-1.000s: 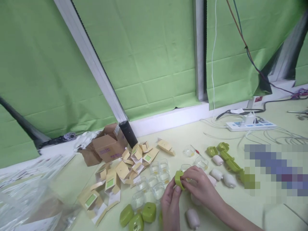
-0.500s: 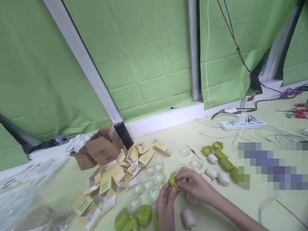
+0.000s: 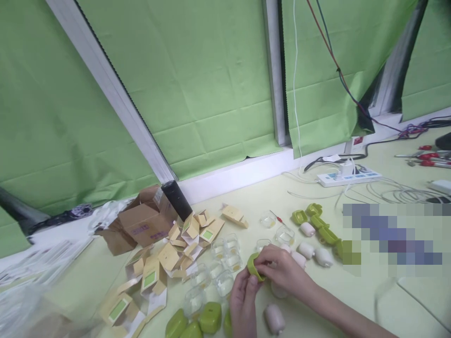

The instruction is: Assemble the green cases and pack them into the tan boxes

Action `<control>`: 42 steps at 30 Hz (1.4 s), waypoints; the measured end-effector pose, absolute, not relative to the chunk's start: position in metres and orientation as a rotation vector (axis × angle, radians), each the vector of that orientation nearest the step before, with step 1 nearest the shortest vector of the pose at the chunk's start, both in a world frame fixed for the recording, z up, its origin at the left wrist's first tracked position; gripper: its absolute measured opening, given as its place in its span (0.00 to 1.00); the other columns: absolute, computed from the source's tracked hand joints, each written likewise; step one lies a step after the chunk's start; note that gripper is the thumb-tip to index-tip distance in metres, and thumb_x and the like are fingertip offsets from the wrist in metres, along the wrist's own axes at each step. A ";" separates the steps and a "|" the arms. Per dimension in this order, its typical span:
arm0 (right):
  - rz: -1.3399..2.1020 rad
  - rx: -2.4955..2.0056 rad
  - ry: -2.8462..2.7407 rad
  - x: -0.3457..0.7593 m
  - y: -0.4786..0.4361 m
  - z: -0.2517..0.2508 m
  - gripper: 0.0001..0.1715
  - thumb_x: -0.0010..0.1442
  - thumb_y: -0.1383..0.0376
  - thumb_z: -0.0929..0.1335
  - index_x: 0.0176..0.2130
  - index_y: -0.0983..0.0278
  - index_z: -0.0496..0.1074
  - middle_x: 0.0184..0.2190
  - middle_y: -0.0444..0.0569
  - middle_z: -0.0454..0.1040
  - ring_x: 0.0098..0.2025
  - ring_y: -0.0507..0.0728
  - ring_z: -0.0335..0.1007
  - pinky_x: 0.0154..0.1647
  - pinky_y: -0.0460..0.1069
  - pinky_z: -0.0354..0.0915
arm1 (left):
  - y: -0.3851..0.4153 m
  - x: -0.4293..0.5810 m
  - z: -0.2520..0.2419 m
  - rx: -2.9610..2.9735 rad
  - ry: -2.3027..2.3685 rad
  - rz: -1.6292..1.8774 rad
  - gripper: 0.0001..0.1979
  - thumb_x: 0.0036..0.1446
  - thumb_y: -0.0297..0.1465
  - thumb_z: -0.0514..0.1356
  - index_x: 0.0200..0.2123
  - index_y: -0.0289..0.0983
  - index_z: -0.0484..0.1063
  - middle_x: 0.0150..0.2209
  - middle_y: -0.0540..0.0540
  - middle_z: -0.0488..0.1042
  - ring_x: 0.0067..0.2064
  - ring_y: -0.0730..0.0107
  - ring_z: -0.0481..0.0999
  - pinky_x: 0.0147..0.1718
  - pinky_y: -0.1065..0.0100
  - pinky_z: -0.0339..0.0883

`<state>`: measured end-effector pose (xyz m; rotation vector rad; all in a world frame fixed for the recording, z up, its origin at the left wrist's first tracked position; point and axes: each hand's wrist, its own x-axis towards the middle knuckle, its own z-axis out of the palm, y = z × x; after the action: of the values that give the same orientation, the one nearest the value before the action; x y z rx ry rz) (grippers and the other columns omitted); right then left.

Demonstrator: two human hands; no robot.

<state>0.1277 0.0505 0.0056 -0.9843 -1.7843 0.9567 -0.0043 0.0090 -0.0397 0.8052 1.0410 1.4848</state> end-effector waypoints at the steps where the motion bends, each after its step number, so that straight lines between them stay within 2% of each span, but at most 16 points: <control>1: 0.980 -0.957 -1.802 0.129 0.052 0.007 0.10 0.54 0.70 0.67 0.28 0.58 0.78 0.26 0.44 0.75 0.34 0.56 0.70 0.38 0.50 0.65 | 0.009 -0.005 -0.040 0.788 1.054 1.490 0.17 0.45 0.39 0.67 0.37 0.35 0.77 0.39 0.40 0.79 0.43 0.58 0.76 0.44 0.63 0.69; 5: 1.073 -0.888 -1.834 0.134 0.052 0.012 0.08 0.55 0.67 0.68 0.32 0.57 0.79 0.31 0.44 0.77 0.37 0.55 0.72 0.40 0.48 0.67 | 0.010 -0.006 -0.035 0.699 1.075 1.511 0.18 0.43 0.38 0.69 0.38 0.35 0.77 0.42 0.40 0.78 0.44 0.57 0.76 0.45 0.63 0.69; 9: 1.092 -0.968 -1.748 0.134 0.049 0.013 0.07 0.54 0.67 0.68 0.34 0.61 0.78 0.29 0.45 0.79 0.32 0.55 0.74 0.33 0.47 0.69 | 0.009 -0.004 -0.029 0.657 0.993 1.514 0.18 0.43 0.37 0.69 0.38 0.35 0.77 0.42 0.40 0.79 0.45 0.59 0.76 0.46 0.65 0.69; 11: 1.060 -1.002 -1.719 0.132 0.048 0.012 0.07 0.55 0.68 0.68 0.33 0.62 0.77 0.28 0.46 0.79 0.31 0.55 0.74 0.32 0.47 0.68 | 0.009 -0.004 -0.029 0.646 0.960 1.515 0.17 0.43 0.36 0.69 0.38 0.35 0.77 0.42 0.40 0.79 0.45 0.60 0.76 0.46 0.66 0.70; 16: 0.948 -1.001 -1.771 0.131 0.049 0.012 0.08 0.53 0.70 0.68 0.28 0.60 0.78 0.26 0.45 0.76 0.33 0.56 0.71 0.36 0.49 0.65 | 0.011 -0.006 -0.036 0.612 0.985 1.504 0.17 0.43 0.36 0.69 0.38 0.35 0.77 0.42 0.41 0.78 0.45 0.62 0.76 0.44 0.68 0.71; 20: 0.931 -0.993 -1.815 0.131 0.050 0.011 0.12 0.55 0.72 0.66 0.27 0.61 0.77 0.24 0.44 0.74 0.30 0.55 0.68 0.34 0.48 0.63 | 0.010 -0.004 -0.037 0.640 1.053 1.491 0.18 0.41 0.36 0.70 0.37 0.35 0.77 0.41 0.41 0.79 0.42 0.62 0.77 0.42 0.68 0.72; 23: 0.948 -1.011 -1.814 0.131 0.050 0.011 0.12 0.55 0.73 0.65 0.26 0.62 0.77 0.25 0.45 0.73 0.31 0.55 0.68 0.35 0.48 0.63 | 0.008 -0.002 -0.032 0.738 1.064 1.477 0.16 0.43 0.36 0.69 0.35 0.34 0.77 0.38 0.40 0.79 0.41 0.61 0.77 0.42 0.67 0.71; 27: 1.028 -1.008 -1.838 0.139 0.053 0.016 0.11 0.56 0.70 0.65 0.29 0.63 0.77 0.28 0.46 0.74 0.32 0.54 0.70 0.34 0.47 0.64 | 0.006 -0.001 -0.025 0.706 0.955 1.411 0.16 0.46 0.39 0.67 0.36 0.34 0.77 0.40 0.39 0.79 0.43 0.60 0.76 0.43 0.65 0.70; 30: 1.096 -0.959 -1.904 0.146 0.056 0.020 0.10 0.55 0.70 0.66 0.30 0.63 0.77 0.29 0.46 0.75 0.32 0.54 0.71 0.33 0.46 0.65 | 0.007 -0.004 -0.030 0.706 1.022 1.378 0.14 0.44 0.36 0.68 0.33 0.34 0.76 0.36 0.42 0.79 0.39 0.64 0.77 0.40 0.67 0.70; 34: 1.145 -0.890 -1.979 0.154 0.056 0.021 0.10 0.56 0.66 0.67 0.27 0.63 0.77 0.25 0.44 0.74 0.30 0.53 0.69 0.33 0.46 0.64 | 0.009 -0.005 -0.042 0.870 1.086 1.382 0.12 0.43 0.37 0.68 0.26 0.34 0.73 0.24 0.48 0.75 0.26 0.73 0.72 0.28 0.72 0.67; 36: 1.137 -0.893 -1.956 0.155 0.055 0.019 0.15 0.60 0.61 0.64 0.28 0.64 0.76 0.24 0.45 0.74 0.30 0.54 0.69 0.34 0.47 0.65 | 0.010 -0.005 -0.045 0.913 1.071 1.363 0.11 0.43 0.36 0.67 0.25 0.34 0.72 0.22 0.50 0.73 0.23 0.74 0.69 0.26 0.72 0.65; 38: 1.098 -0.930 -1.889 0.156 0.052 0.019 0.17 0.61 0.57 0.63 0.39 0.64 0.75 0.31 0.47 0.74 0.35 0.55 0.69 0.38 0.49 0.65 | 0.008 -0.006 -0.046 0.923 1.065 1.349 0.09 0.45 0.34 0.65 0.25 0.35 0.71 0.22 0.51 0.71 0.24 0.73 0.68 0.27 0.71 0.64; 39: 1.088 -0.945 -1.879 0.156 0.050 0.019 0.20 0.58 0.55 0.65 0.47 0.63 0.71 0.36 0.48 0.74 0.38 0.56 0.69 0.40 0.50 0.65 | 0.008 -0.006 -0.046 0.925 1.068 1.348 0.08 0.45 0.33 0.64 0.25 0.35 0.71 0.22 0.51 0.70 0.26 0.73 0.67 0.27 0.71 0.63; 40: 1.096 -0.941 -1.908 0.155 0.049 0.019 0.30 0.53 0.55 0.69 0.53 0.61 0.66 0.41 0.49 0.73 0.40 0.57 0.68 0.41 0.51 0.65 | 0.007 -0.006 -0.047 0.928 1.072 1.353 0.07 0.46 0.32 0.64 0.25 0.35 0.70 0.23 0.51 0.69 0.27 0.72 0.67 0.29 0.71 0.63; 41: 1.108 -0.920 -1.973 0.155 0.047 0.021 0.40 0.46 0.55 0.74 0.56 0.58 0.63 0.45 0.49 0.71 0.42 0.58 0.68 0.42 0.51 0.65 | 0.006 -0.006 -0.047 0.938 1.073 1.363 0.06 0.46 0.32 0.63 0.26 0.35 0.70 0.24 0.51 0.69 0.29 0.71 0.67 0.30 0.71 0.62; 42: 1.113 -0.887 -2.061 0.154 0.046 0.023 0.46 0.40 0.57 0.76 0.56 0.57 0.62 0.46 0.48 0.70 0.43 0.58 0.68 0.42 0.51 0.65 | 0.005 -0.005 -0.047 0.960 1.070 1.381 0.06 0.45 0.32 0.63 0.27 0.36 0.70 0.25 0.50 0.69 0.30 0.70 0.67 0.31 0.70 0.62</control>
<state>0.1537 0.0461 0.0229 -0.8866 -2.0607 1.1127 -0.0054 0.0054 -0.0466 0.9604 1.0703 1.3813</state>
